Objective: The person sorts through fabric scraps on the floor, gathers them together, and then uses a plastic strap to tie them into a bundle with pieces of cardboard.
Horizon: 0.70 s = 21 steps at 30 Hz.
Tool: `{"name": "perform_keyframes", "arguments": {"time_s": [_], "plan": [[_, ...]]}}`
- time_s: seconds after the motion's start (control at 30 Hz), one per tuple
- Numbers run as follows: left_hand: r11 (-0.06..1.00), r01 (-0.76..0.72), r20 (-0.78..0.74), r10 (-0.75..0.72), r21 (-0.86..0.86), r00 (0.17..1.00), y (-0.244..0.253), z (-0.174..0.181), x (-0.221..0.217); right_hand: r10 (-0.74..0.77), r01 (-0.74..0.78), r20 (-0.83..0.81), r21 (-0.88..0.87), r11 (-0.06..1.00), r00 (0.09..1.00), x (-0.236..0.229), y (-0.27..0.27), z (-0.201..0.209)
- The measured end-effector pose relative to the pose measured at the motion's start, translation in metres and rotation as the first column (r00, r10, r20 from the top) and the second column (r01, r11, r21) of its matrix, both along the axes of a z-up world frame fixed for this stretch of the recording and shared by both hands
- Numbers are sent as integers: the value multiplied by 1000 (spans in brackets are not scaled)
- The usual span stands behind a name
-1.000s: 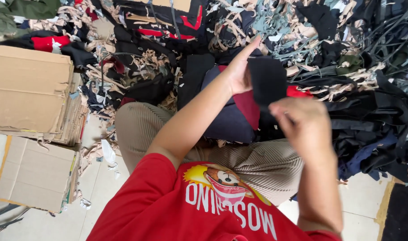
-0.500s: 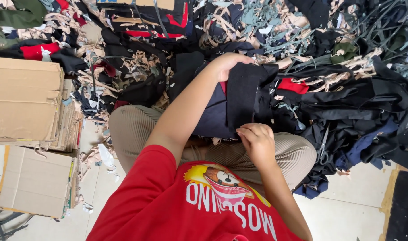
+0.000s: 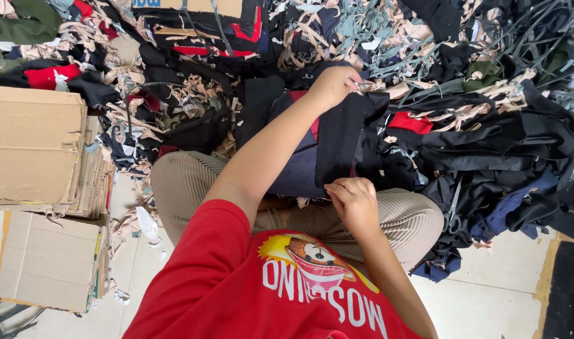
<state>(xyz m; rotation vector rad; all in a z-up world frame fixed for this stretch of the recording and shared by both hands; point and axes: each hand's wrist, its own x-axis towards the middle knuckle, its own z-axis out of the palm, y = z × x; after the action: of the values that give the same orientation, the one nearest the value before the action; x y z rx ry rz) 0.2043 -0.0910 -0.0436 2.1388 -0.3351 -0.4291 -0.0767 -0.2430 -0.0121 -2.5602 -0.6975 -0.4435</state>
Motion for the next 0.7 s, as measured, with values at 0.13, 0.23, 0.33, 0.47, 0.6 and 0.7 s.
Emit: {"name": "perform_keyframes", "arguments": {"time_s": [0.13,0.23,0.33,0.47,0.6,0.7], "plan": [[990,-63,258,29,123,966,-3,6,-26,17,-15,-34,54,998,999,5,2,23],[974,29,465,-133,224,875,-3,1,-57,-14,15,-7,86,996,1000,14,12,24],[903,119,673,-391,413,628,8,-12,-78,-73,43,-202,-149,988,977,10,30,-4],[843,168,571,-479,511,667,13,-19,-73,-89,9,-305,-254,967,948,8,38,-28],[775,233,420,-538,587,731,12,-8,-75,-115,5,-365,-290,957,924,6,35,-34],[764,249,386,-544,595,745,9,-5,-74,-118,0,-404,-280,960,907,7,33,-25]]}}
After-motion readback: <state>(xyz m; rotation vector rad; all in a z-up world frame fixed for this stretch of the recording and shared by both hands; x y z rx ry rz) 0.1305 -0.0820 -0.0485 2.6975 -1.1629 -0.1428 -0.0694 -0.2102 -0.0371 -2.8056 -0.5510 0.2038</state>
